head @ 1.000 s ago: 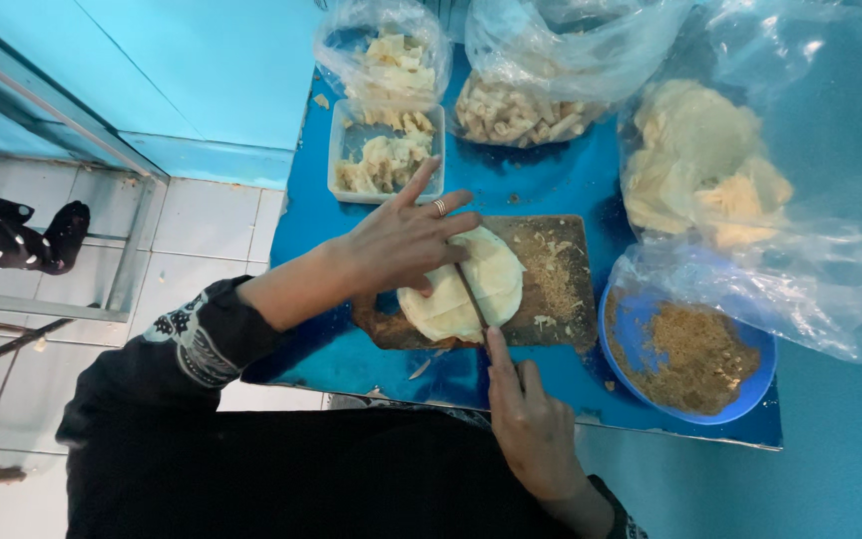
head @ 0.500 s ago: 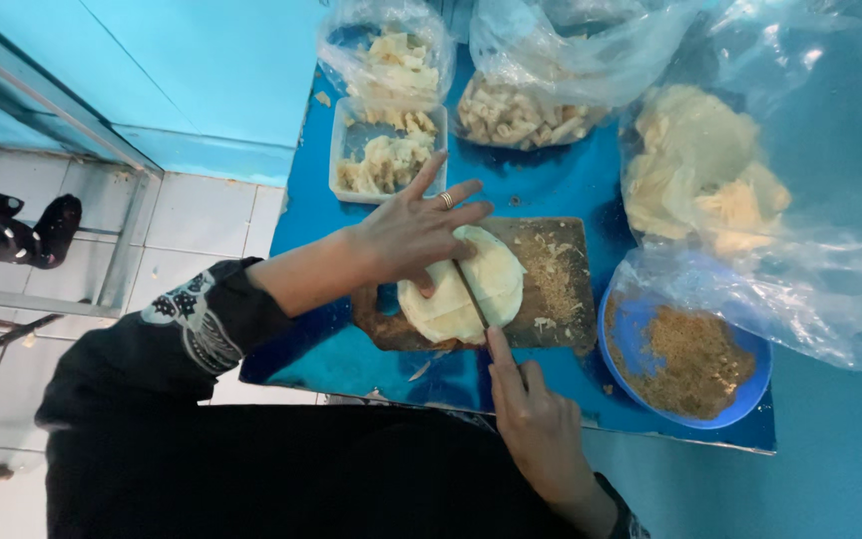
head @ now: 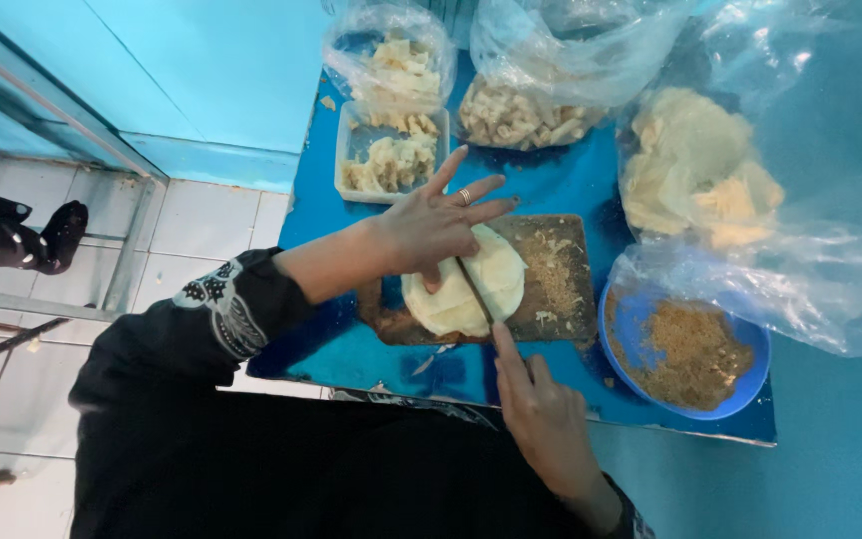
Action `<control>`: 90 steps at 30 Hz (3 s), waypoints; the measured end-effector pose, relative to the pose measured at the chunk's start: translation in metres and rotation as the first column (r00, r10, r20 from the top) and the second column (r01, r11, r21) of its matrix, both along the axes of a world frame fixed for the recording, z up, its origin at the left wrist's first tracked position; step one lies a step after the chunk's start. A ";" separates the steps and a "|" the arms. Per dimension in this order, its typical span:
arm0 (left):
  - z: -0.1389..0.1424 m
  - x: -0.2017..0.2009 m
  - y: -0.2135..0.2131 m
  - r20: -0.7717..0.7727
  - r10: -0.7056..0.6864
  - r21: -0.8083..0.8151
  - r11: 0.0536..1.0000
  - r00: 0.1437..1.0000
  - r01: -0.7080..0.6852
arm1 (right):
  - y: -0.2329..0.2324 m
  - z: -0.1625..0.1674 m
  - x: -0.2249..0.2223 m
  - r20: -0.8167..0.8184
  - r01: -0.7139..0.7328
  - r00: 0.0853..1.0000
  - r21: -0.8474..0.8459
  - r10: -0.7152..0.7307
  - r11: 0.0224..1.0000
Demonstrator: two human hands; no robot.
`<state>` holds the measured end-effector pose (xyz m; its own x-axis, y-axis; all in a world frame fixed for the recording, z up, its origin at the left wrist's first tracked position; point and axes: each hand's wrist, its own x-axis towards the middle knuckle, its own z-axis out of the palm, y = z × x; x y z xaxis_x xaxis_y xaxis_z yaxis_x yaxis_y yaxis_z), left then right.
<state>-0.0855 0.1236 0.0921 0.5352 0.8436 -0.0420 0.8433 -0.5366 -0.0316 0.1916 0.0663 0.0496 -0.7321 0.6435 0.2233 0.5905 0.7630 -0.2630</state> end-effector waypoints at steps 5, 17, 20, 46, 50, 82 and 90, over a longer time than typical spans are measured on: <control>-0.003 0.006 0.003 -0.118 0.032 0.005 0.999 0.992 -0.032 | 0.012 -0.005 -0.014 0.054 -0.029 0.998 0.083 0.024 0.996; -0.003 0.011 0.002 -0.156 0.063 -0.002 0.998 0.986 -0.065 | 0.001 -0.011 0.007 0.059 -0.013 0.998 0.060 0.010 0.998; -0.003 0.011 0.002 -0.150 0.065 0.010 0.998 0.987 -0.064 | -0.007 -0.009 0.026 0.072 -0.007 0.997 0.148 -0.003 0.989; -0.010 0.010 0.003 -0.179 0.153 0.058 0.988 0.972 -0.145 | -0.028 -0.017 0.070 0.088 0.022 0.996 0.095 -0.030 0.995; -0.013 -0.003 -0.002 -0.070 0.094 0.139 0.987 0.993 -0.084 | -0.036 -0.012 0.098 0.051 0.001 0.999 0.053 -0.004 0.999; -0.054 0.019 -0.104 0.510 -0.012 0.442 0.861 0.860 -0.250 | -0.018 -0.006 0.136 -0.090 0.215 0.965 -0.267 -0.247 0.939; -0.055 0.023 -0.109 0.516 -0.047 0.483 0.841 0.855 -0.245 | -0.020 -0.002 0.120 -0.417 0.092 0.897 -0.149 -0.147 0.985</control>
<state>-0.0622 0.0147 0.0370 0.2706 0.7068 0.6536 0.8671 -0.4739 0.1535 0.3114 0.0463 0.0472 -0.5009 0.7626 0.4093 0.4865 0.6392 -0.5956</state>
